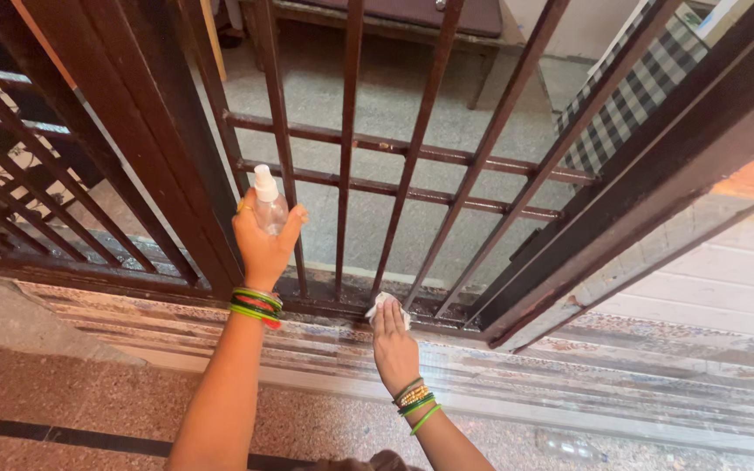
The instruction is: The person sprays a cleaning solution onto a brown metal gate and wipes the bars with a white cloth. They repeatedly spray and wipe different sections of the gate, focusing on the lower horizontal and vertical bars.
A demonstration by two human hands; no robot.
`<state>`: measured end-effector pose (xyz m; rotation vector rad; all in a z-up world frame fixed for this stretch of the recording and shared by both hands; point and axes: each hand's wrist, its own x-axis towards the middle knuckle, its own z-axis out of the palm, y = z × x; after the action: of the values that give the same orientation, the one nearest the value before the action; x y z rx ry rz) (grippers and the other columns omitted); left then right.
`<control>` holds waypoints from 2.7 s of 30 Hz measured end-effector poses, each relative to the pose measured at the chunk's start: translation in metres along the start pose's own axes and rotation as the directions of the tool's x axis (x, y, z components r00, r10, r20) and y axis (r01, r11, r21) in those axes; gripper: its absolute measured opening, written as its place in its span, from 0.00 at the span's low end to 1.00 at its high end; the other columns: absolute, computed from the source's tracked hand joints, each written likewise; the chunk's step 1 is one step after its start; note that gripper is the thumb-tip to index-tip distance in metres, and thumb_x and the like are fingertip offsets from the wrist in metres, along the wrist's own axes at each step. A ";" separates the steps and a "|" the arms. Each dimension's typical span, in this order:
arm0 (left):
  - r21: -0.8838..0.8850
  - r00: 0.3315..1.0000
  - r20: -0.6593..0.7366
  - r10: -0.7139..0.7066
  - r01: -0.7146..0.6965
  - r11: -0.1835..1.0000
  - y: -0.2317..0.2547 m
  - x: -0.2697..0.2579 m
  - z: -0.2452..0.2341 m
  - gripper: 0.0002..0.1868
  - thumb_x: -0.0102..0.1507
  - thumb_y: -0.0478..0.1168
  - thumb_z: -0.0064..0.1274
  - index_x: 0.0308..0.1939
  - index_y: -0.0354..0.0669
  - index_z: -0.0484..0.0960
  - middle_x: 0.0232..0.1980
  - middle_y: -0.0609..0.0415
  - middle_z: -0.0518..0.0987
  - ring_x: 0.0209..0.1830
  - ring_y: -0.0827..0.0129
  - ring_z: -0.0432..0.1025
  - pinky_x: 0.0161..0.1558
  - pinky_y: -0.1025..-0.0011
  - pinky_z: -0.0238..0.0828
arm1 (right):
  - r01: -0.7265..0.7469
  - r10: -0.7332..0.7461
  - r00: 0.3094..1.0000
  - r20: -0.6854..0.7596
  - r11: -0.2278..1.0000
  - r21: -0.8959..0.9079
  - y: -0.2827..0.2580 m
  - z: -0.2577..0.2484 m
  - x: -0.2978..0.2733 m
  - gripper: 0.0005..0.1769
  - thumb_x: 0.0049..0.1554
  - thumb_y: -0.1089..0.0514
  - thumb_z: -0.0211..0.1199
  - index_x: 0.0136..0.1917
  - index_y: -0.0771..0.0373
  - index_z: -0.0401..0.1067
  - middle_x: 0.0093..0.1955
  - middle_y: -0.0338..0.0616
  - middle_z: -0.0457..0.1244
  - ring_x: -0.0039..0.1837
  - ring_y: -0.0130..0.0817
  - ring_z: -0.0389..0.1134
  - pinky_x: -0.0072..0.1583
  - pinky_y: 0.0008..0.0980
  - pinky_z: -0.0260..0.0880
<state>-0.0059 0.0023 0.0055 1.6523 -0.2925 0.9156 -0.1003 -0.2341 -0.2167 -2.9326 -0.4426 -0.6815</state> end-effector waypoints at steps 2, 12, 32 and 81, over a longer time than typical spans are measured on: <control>-0.022 1.000 0.005 -0.001 0.001 1.000 0.002 0.001 0.000 0.16 0.58 0.36 0.68 0.39 0.32 0.75 0.34 0.50 0.78 0.34 0.68 0.76 0.38 0.71 0.72 | 0.004 -0.004 1.000 0.029 1.000 -0.005 -0.001 -0.006 -0.001 0.31 0.56 0.65 0.51 0.73 0.73 0.60 0.76 0.62 0.55 0.79 0.49 0.53 0.61 0.35 0.70; -0.093 1.000 0.017 0.024 -0.022 0.995 -0.002 -0.004 0.001 0.14 0.60 0.32 0.65 0.43 0.31 0.75 0.35 0.52 0.81 0.36 0.70 0.79 0.41 0.71 0.74 | -0.119 0.105 0.965 0.240 0.992 0.048 -0.009 -0.039 0.026 0.25 0.59 0.63 0.51 0.70 0.68 0.64 0.69 0.61 0.63 0.71 0.49 0.64 0.63 0.37 0.71; -0.114 0.999 0.039 -0.003 0.008 0.993 0.005 0.001 0.000 0.12 0.60 0.32 0.64 0.39 0.33 0.74 0.32 0.53 0.81 0.34 0.73 0.79 0.39 0.73 0.75 | 0.050 -0.048 0.999 0.023 0.992 -0.118 -0.055 0.016 0.052 0.34 0.55 0.69 0.50 0.75 0.79 0.55 0.77 0.72 0.51 0.78 0.56 0.54 0.53 0.32 0.76; -0.223 0.999 0.039 0.013 -0.004 0.975 -0.008 -0.004 0.006 0.15 0.63 0.28 0.60 0.49 0.32 0.71 0.38 0.54 0.77 0.38 0.68 0.80 0.45 0.70 0.79 | -0.306 0.300 0.951 0.078 0.948 0.088 0.073 -0.065 -0.045 0.37 0.54 0.66 0.50 0.77 0.73 0.52 0.80 0.62 0.48 0.80 0.53 0.51 0.60 0.37 0.69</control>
<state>-0.0013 -0.0014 -0.0034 1.4640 -0.4156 0.8250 -0.1438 -0.3258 -0.1809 -2.8437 -0.0232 -0.5110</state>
